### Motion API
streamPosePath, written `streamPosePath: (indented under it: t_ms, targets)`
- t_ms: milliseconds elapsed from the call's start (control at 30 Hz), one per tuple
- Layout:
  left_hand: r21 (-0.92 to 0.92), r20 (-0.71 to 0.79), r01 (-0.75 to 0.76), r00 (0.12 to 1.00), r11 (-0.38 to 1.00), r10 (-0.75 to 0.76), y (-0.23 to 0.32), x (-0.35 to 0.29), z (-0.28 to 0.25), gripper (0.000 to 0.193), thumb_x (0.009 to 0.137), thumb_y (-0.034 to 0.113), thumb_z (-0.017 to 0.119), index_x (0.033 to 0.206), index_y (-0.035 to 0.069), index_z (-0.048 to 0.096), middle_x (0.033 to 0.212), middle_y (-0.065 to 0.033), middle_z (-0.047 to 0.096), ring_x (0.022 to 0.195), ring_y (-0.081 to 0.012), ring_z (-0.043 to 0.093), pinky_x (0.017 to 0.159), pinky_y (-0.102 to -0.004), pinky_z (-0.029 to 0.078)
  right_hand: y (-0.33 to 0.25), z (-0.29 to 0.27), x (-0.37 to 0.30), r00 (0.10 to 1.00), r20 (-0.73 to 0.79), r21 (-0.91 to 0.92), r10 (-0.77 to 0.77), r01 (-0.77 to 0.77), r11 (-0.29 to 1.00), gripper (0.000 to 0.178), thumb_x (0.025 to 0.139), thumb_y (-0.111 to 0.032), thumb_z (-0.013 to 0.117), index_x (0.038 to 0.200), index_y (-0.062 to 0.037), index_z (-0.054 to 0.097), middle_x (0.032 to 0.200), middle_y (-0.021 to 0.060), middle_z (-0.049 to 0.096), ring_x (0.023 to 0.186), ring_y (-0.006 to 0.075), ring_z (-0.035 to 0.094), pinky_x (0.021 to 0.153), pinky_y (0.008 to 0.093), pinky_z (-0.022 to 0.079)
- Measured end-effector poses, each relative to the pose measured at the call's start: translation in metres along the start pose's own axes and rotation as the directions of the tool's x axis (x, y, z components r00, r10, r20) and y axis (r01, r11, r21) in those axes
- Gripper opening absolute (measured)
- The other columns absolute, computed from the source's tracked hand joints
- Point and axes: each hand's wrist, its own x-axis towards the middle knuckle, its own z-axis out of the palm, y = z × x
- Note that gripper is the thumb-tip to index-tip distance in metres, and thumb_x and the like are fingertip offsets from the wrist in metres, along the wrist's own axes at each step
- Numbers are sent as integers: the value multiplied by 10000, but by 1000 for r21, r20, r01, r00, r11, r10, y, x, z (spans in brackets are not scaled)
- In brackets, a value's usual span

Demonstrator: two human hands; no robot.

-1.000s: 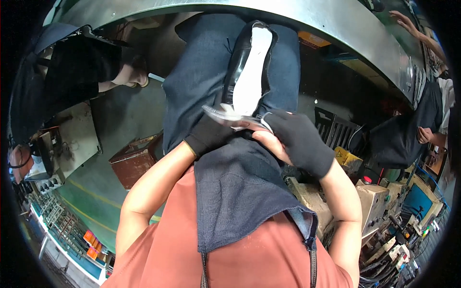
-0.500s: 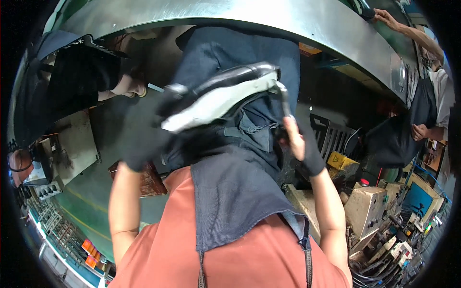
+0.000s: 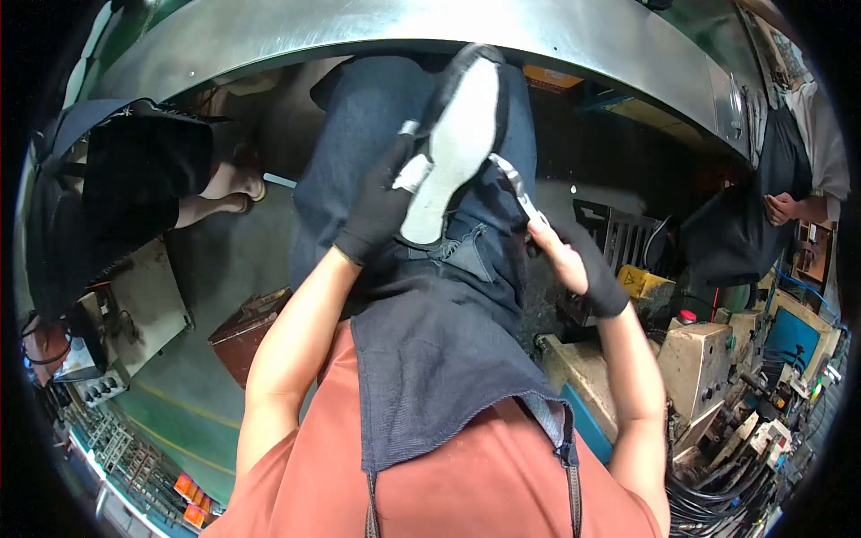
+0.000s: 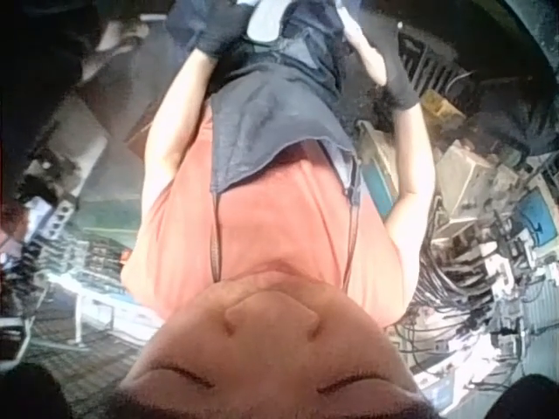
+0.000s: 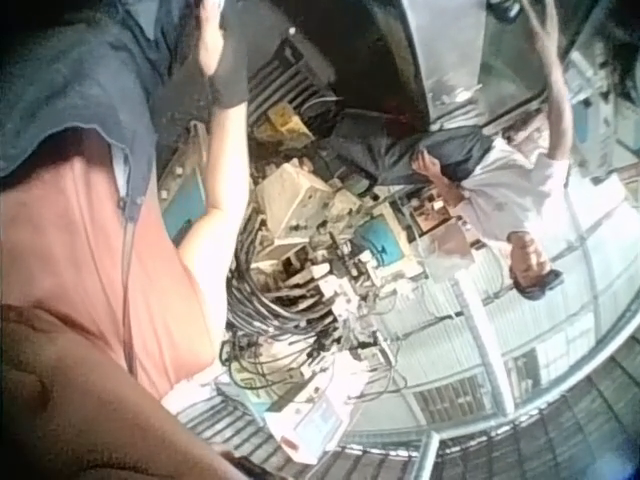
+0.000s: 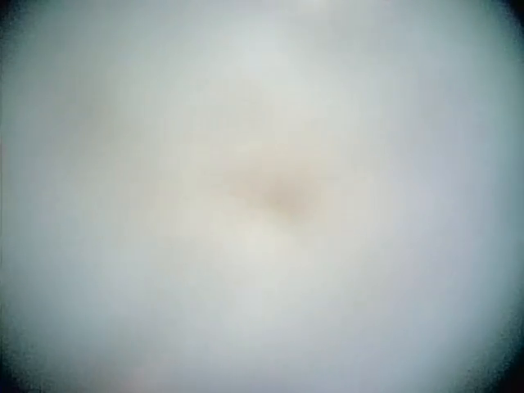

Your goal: Manually attaching and trimming shoe soles using a pincer tool on an assembly line.

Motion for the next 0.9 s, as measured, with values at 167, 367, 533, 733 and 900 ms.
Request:
streamPosePath:
  t_ms: [167, 367, 533, 733, 900]
  targets:
    - [224, 36, -162, 987, 961, 158, -13, -22, 24, 881, 885, 191, 704, 1530, -64, 160, 1576, -258, 256, 1446, -296, 317, 1167, -367, 273, -73, -15, 33, 935, 329, -495, -134, 291, 819, 403, 987, -372, 551, 986, 22, 636, 793, 140, 638, 791, 223, 626, 713, 333, 476]
    - [404, -29, -103, 992, 909, 125, -25, -13, 19, 882, 906, 190, 677, 1524, -93, 114, 1585, -286, 193, 1495, -336, 183, 1196, -378, 190, -16, -13, 85, 730, 285, -854, -622, 488, 182, 397, 961, -456, 545, 824, -87, 594, 685, 170, 639, 574, 338, 643, 533, 443, 509]
    - [-109, -138, -73, 989, 991, 58, -47, 7, 18, 849, 963, 312, 596, 1530, -65, 88, 1494, -316, 347, 1411, -396, 351, 1154, -418, 288, -27, -13, 90, 761, 311, -752, -569, 563, 343, 416, 979, -474, 528, 883, -81, 625, 719, 167, 653, 627, 310, 674, 574, 395, 525]
    - [596, -205, -224, 886, 771, 416, -30, 13, 27, 622, 1044, 298, 412, 1484, -89, 203, 1501, -332, 300, 1414, -441, 314, 1160, -422, 260, -92, -47, 74, 870, 492, -686, -9, 394, 612, 535, 1001, -471, 490, 876, 19, 664, 714, 167, 667, 643, 297, 677, 636, 407, 522]
    - [605, -177, -219, 901, 766, 397, -41, 20, 11, 935, 903, 336, 655, 1492, -94, 70, 1427, -409, 314, 1346, -535, 344, 1130, -486, 307, -153, 6, 34, 911, 411, -898, -40, 412, 151, 389, 932, -396, 595, 764, -49, 648, 693, 142, 645, 629, 299, 650, 619, 394, 534]
